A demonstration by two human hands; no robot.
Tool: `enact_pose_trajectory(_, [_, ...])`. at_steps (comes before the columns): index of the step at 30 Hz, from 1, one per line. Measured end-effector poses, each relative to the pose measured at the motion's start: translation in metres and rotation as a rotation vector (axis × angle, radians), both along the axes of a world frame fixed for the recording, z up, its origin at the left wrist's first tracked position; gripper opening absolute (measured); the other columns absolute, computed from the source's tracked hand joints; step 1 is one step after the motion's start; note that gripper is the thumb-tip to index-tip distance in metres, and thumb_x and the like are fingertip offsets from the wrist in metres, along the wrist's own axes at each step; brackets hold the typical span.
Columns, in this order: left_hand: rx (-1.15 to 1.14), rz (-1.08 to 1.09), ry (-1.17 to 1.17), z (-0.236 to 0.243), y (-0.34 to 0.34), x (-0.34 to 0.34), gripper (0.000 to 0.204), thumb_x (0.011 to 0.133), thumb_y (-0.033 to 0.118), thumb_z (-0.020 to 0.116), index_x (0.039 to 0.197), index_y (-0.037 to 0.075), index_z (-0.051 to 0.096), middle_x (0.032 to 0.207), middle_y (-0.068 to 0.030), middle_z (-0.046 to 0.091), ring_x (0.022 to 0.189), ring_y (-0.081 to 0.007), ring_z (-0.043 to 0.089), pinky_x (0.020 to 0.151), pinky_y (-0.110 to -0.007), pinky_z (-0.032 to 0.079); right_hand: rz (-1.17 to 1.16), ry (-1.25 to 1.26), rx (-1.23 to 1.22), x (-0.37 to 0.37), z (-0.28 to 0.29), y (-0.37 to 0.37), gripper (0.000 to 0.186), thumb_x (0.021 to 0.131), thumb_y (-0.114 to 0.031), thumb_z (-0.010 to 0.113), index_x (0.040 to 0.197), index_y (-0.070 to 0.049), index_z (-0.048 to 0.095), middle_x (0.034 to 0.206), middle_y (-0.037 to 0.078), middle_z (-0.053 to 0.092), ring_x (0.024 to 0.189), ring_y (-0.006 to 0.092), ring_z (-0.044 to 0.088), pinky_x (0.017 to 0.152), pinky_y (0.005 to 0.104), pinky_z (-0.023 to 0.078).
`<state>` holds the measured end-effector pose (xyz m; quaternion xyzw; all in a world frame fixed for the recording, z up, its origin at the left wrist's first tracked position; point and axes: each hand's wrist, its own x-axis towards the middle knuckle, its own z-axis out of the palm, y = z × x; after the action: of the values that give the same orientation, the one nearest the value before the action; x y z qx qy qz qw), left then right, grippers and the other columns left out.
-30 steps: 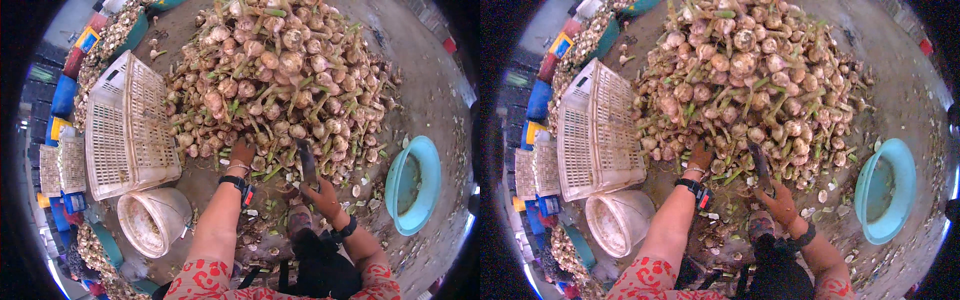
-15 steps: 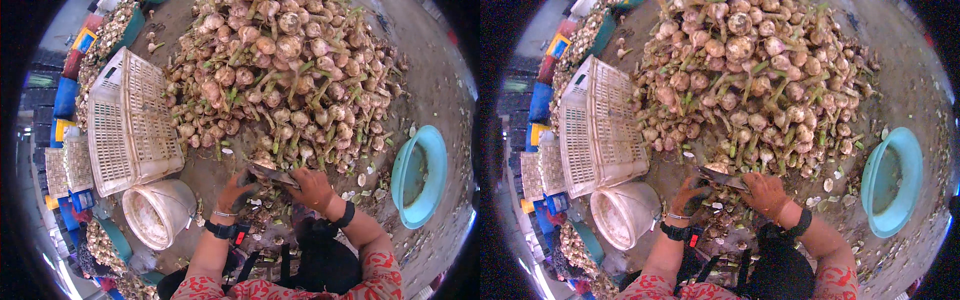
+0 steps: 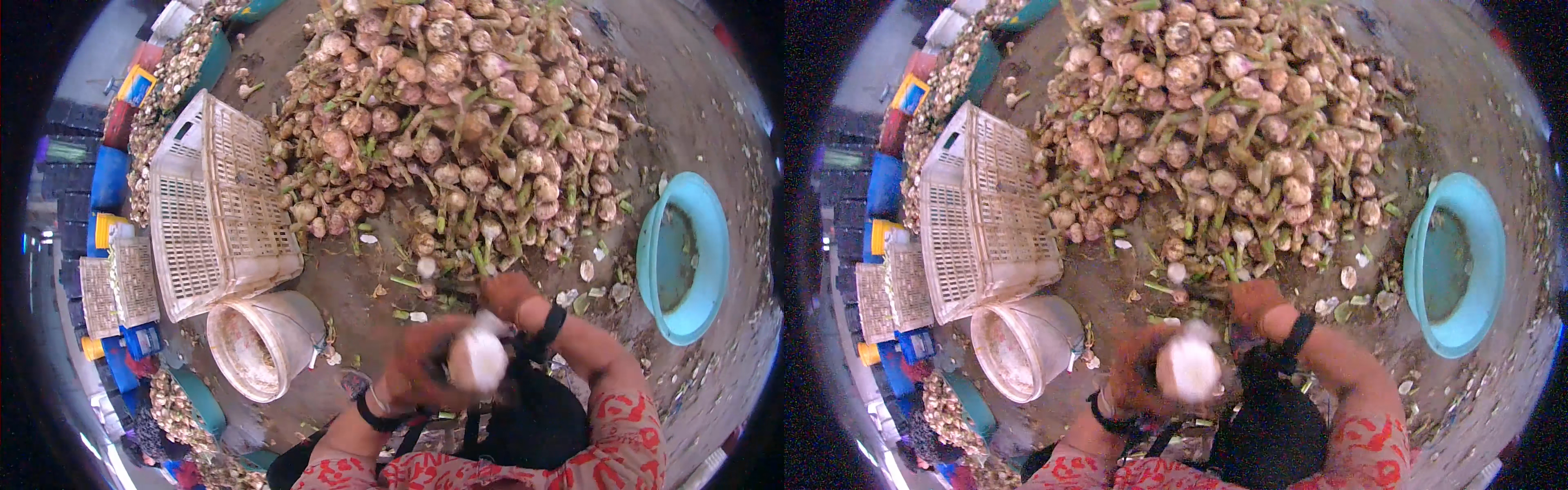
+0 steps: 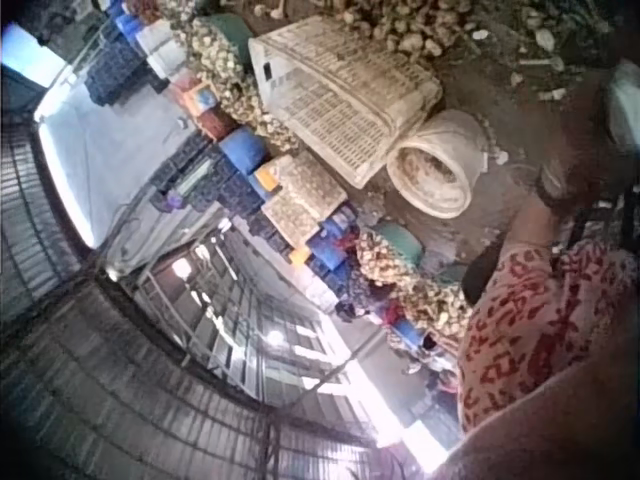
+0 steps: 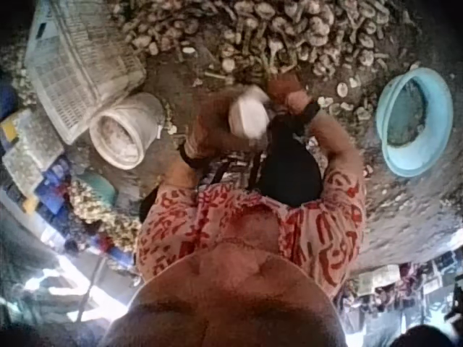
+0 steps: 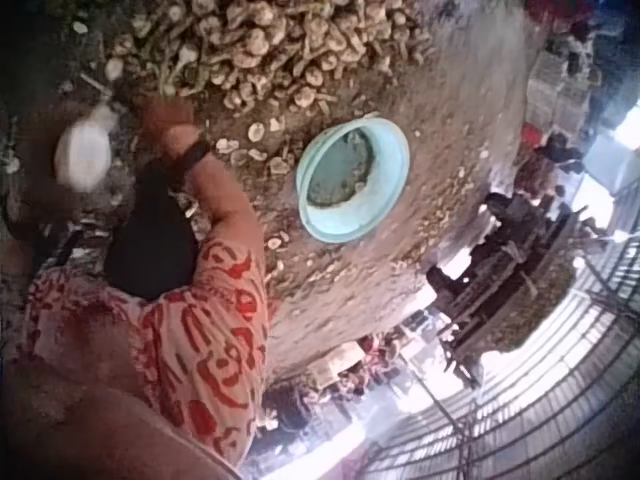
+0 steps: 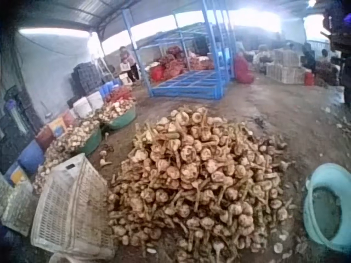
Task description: Trimming the stems and roots of garlic bulbs using a large knife.
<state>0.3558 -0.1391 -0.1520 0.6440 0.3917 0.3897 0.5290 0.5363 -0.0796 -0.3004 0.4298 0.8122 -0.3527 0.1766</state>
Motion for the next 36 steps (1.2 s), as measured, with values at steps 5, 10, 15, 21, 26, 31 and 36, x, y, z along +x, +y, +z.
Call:
enact_pose_trajectory(5, [-0.216,0.206,0.048,-0.006,0.004,-0.018,0.072,0.063,0.020,0.081,0.123,0.000,0.045,0.116,-0.0156,0.055,0.105,-0.0266,0.055,0.091,-0.038,0.042,-0.483,0.633,-0.180,-0.008,0.039,0.006,0.042,0.084,-0.035,0.057,0.112,-0.004,0.054,0.093,0.019,0.064,0.086,0.0300,0.062,0.075,0.0401,0.048])
enact_pose_trajectory(10, [0.285,0.292,0.806,-0.001,0.014,-0.012,0.071,0.067,0.018,0.077,0.125,-0.002,0.042,0.125,-0.0178,0.047,0.112,-0.0276,0.050,0.096,-0.039,0.038,-0.678,1.255,-0.318,-0.014,0.090,0.007,0.037,0.085,-0.030,0.060,0.111,-0.004,0.058,0.094,0.007,0.065,0.086,0.0121,0.059,0.073,0.0303,0.047])
enact_pose_trajectory(15, [-0.254,0.417,0.116,-0.029,0.012,-0.010,0.051,0.078,0.012,0.065,0.124,0.002,0.045,0.119,-0.0148,0.050,0.107,-0.0240,0.053,0.091,-0.032,0.042,-0.713,1.080,-0.288,-0.013,0.084,0.010,0.033,0.083,-0.025,0.063,0.106,-0.002,0.058,0.090,0.009,0.064,0.081,0.0190,0.060,0.071,0.0312,0.047])
enact_pose_trajectory(21, [-0.410,0.019,-1.034,-0.093,0.009,-0.073,0.034,0.084,0.017,0.054,0.115,0.002,0.049,0.117,-0.0096,0.051,0.104,-0.0211,0.053,0.091,-0.031,0.043,-0.351,0.531,0.089,-0.005,0.063,0.011,0.032,0.081,-0.026,0.063,0.102,-0.002,0.057,0.084,0.019,0.061,0.080,0.0359,0.060,0.070,0.0409,0.047])
enact_pose_trajectory(26, [-0.447,0.747,-0.117,-0.060,-0.016,-0.225,0.045,0.091,0.015,0.041,0.134,0.004,0.033,0.133,-0.0089,0.040,0.116,-0.0230,0.043,0.101,-0.036,0.034,-0.467,0.677,0.333,0.018,0.037,-0.002,0.031,0.081,-0.028,0.063,0.098,-0.002,0.057,0.079,0.020,0.061,0.073,0.0383,0.059,0.067,0.0425,0.046])
enact_pose_trajectory(31, [-0.205,0.242,0.886,-0.143,0.001,-0.059,0.051,0.080,0.026,0.059,0.126,0.010,0.047,0.125,-0.0176,0.048,0.118,-0.0345,0.041,0.100,-0.046,0.030,-0.743,0.708,0.036,0.013,0.023,0.002,0.032,0.080,-0.029,0.065,0.098,-0.003,0.059,0.077,0.016,0.061,0.074,0.0346,0.058,0.068,0.0416,0.045])
enact_pose_trajectory(36, [-0.219,0.024,1.262,-0.202,-0.006,-0.048,0.052,0.079,0.033,0.060,0.125,0.011,0.047,0.122,-0.0182,0.052,0.118,-0.0417,0.040,0.098,-0.059,0.024,-0.767,0.726,-0.015,0.004,0.025,-0.007,0.031,0.080,-0.027,0.064,0.098,-0.002,0.060,0.083,0.015,0.064,0.080,0.0318,0.060,0.074,0.0382,0.045])
